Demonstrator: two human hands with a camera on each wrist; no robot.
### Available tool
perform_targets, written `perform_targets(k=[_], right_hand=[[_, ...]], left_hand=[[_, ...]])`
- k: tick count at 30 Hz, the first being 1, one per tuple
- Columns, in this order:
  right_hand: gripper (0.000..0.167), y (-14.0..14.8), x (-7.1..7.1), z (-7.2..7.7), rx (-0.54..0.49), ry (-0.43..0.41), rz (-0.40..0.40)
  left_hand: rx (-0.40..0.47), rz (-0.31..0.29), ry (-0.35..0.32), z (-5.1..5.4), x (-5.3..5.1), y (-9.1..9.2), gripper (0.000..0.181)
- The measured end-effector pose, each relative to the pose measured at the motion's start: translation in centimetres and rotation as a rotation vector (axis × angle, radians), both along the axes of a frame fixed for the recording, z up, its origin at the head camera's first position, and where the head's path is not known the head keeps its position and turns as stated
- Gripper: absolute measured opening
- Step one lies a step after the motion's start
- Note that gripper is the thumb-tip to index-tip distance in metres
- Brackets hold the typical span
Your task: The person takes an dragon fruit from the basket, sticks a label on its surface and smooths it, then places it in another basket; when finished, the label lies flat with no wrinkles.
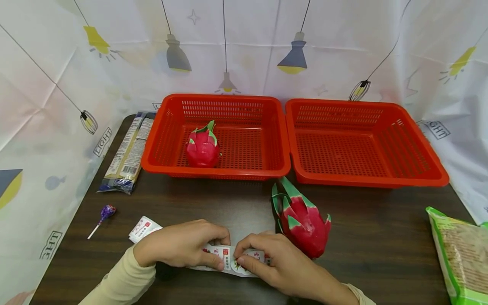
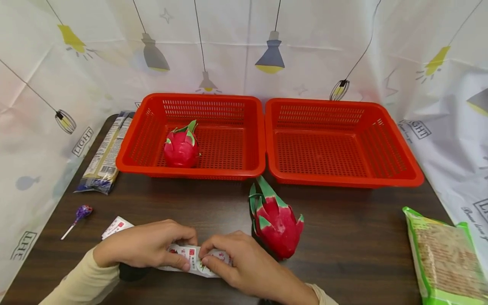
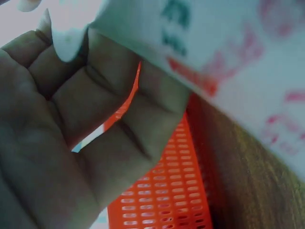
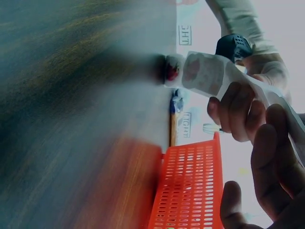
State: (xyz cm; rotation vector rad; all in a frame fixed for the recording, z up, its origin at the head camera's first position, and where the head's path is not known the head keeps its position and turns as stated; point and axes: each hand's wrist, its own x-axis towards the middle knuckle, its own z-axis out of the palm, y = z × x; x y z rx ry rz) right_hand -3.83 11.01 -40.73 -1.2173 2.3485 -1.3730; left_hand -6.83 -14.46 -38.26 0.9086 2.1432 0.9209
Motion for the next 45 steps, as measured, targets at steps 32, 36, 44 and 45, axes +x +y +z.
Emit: perform_targets(k=[32,36,44,45], right_hand=[[0.026,3.0,1.7,0.3,-0.15,0.021,-0.303],[0.026,3.4,1.9,0.7,-0.145,-0.015,-0.343],[0.033,4.3,1.7,1.1,-0.195,0.056,-0.376],[0.034,4.5,1.6,1.1,-0.198,0.05,-0.384]], left_hand=[[-0.383,0.129,0.186,-5.1,-0.3,1.9,0.023],[-0.436,0.169,0.288,-5.5,0.1,2.2,0.03],[-0.495,0.188,0.395,-5.3,0.6,2.1,0.041],[-0.504,0.178,0.409,-5.3,0.7,2.1,0.04]])
